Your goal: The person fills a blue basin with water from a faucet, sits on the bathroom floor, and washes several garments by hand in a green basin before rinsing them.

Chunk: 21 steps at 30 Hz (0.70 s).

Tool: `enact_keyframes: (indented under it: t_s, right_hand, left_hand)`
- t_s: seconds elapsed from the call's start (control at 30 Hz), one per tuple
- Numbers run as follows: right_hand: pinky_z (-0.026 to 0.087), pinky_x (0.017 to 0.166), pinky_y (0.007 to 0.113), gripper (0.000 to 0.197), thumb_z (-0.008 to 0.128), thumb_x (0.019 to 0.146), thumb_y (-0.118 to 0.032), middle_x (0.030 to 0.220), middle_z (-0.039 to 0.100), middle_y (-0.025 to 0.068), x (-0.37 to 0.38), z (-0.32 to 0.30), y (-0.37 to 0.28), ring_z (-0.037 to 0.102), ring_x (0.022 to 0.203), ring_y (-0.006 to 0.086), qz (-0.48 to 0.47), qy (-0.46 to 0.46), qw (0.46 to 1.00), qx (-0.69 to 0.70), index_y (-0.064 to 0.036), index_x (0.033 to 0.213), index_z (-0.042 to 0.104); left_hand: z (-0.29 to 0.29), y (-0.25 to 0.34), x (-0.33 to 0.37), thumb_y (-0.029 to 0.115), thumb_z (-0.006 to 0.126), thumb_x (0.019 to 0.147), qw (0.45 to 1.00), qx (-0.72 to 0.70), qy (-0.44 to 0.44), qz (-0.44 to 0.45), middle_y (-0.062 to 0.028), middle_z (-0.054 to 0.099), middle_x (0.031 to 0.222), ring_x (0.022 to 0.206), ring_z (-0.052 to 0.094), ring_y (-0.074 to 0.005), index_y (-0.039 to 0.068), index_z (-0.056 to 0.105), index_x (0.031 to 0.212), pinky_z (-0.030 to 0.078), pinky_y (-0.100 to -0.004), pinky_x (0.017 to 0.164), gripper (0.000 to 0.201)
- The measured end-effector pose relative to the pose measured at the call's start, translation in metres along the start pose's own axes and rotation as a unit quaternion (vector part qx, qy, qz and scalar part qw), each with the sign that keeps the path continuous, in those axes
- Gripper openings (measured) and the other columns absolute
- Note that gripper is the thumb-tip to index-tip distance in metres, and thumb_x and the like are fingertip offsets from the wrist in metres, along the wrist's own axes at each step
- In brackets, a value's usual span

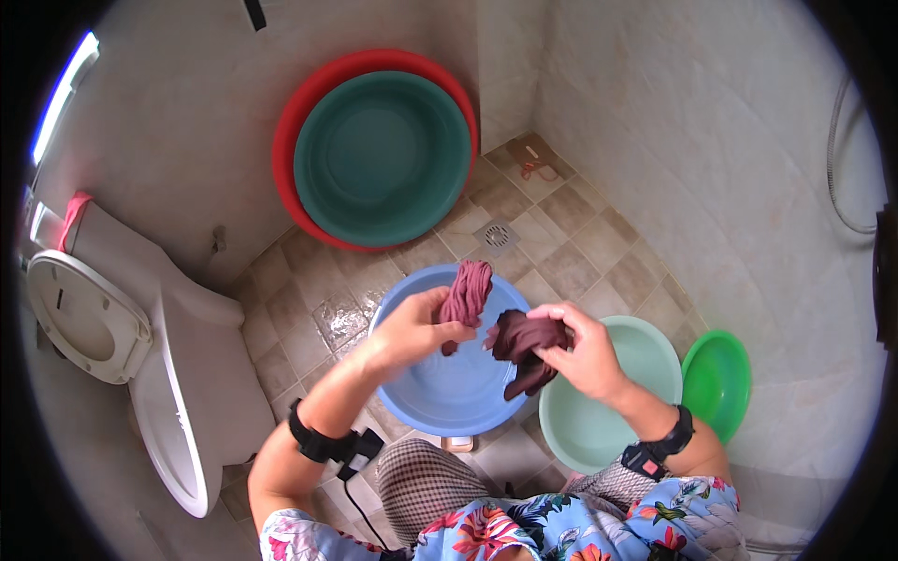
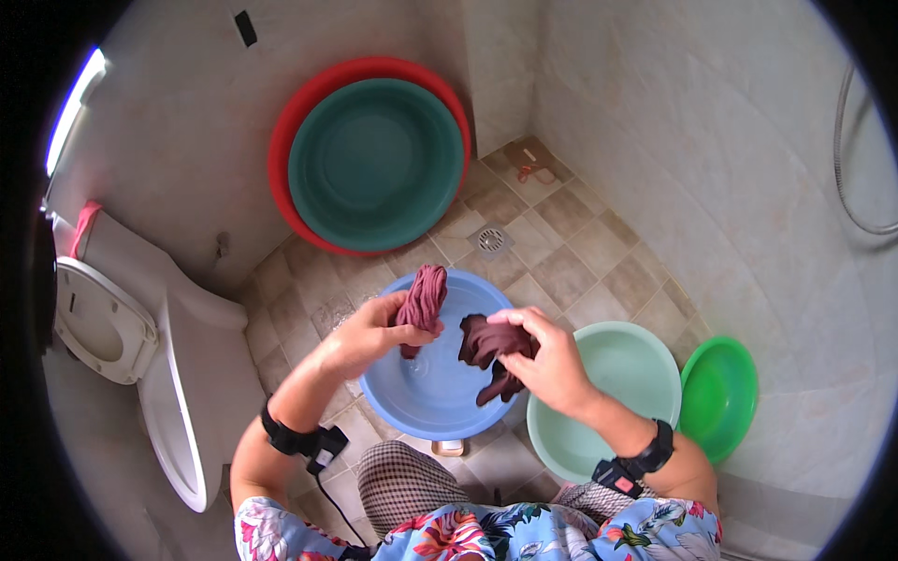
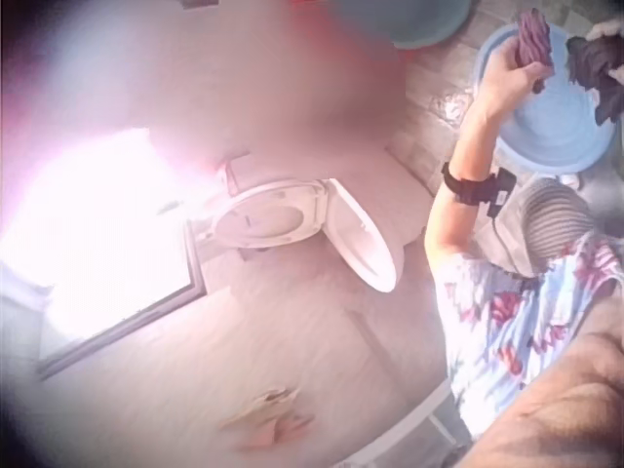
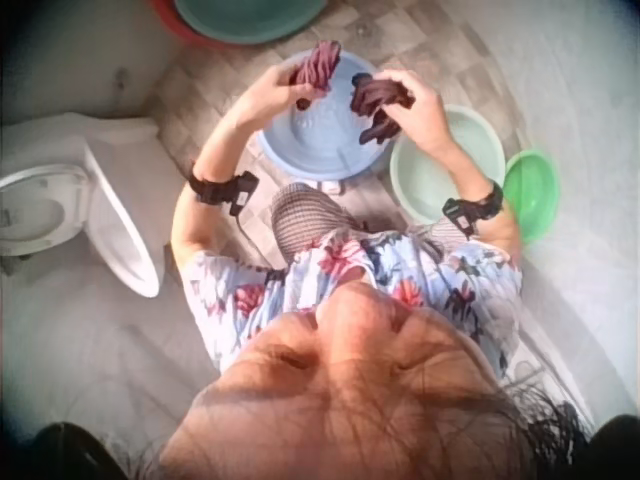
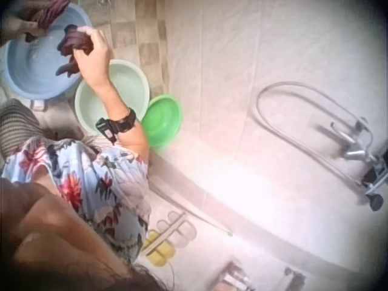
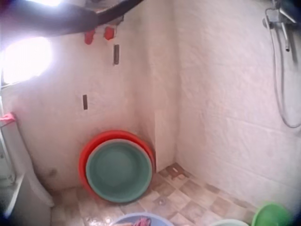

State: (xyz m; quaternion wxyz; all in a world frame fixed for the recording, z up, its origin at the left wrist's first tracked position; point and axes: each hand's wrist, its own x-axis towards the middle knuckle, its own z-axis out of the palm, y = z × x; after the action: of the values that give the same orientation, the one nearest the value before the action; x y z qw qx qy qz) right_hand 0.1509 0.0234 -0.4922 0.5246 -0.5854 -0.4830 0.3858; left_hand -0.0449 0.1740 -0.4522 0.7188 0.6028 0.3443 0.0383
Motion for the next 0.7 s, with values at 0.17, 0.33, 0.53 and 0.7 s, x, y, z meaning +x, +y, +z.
enact_keyframes:
  t_s: [0.17,0.33,0.53,0.7]
  right_hand:
    - [0.045,0.086,0.027,0.036,0.06,0.077,0.008,0.107,0.056,0.007,-0.03,-0.016,0.016,0.054,0.097,0.0118,0.054,0.06,0.983,0.167,0.0017,0.111,0.053]
    - [0.048,0.083,0.027,0.035,0.059,0.081,0.006,0.106,0.055,0.0071,-0.043,-0.023,0.05,0.055,0.096,0.0134,0.11,0.071,0.972,0.196,0.0018,0.114,0.05]
    - [0.048,0.086,0.026,0.039,0.057,0.081,0.009,0.11,0.051,0.0078,-0.063,-0.052,0.05,0.054,0.101,0.0144,0.177,0.129,0.955,0.2,0.0036,0.118,0.046]
    - [0.046,0.087,0.026,0.042,0.061,0.08,0.009,0.115,0.049,0.0082,-0.086,-0.059,0.053,0.053,0.104,0.0142,0.262,0.155,0.921,0.241,0.0029,0.119,0.046]
  left_hand:
    - [0.071,-0.029,0.038,0.011,0.056,0.082,0.952,-0.286,0.09,-0.053,-0.0083,0.06,0.107,0.098,0.056,-0.0189,0.002,0.055,0.11,0.044,-0.0338,0.086,0.029]
    - [0.093,-0.102,0.068,0.012,0.057,0.082,0.904,-0.371,0.18,-0.109,-0.0073,0.061,0.099,0.083,0.054,-0.0151,0.003,0.055,0.099,0.044,-0.0308,0.076,0.019]
    - [0.095,-0.126,0.06,0.008,0.052,0.081,0.878,-0.396,0.208,-0.171,-0.0117,0.06,0.104,0.103,0.056,-0.0252,0.005,0.051,0.1,0.044,-0.0408,0.088,0.019]
    - [0.111,-0.118,0.051,0.008,0.052,0.081,0.868,-0.422,0.17,-0.198,-0.0126,0.06,0.105,0.103,0.056,-0.0266,0.005,0.05,0.104,0.044,-0.0415,0.089,0.024]
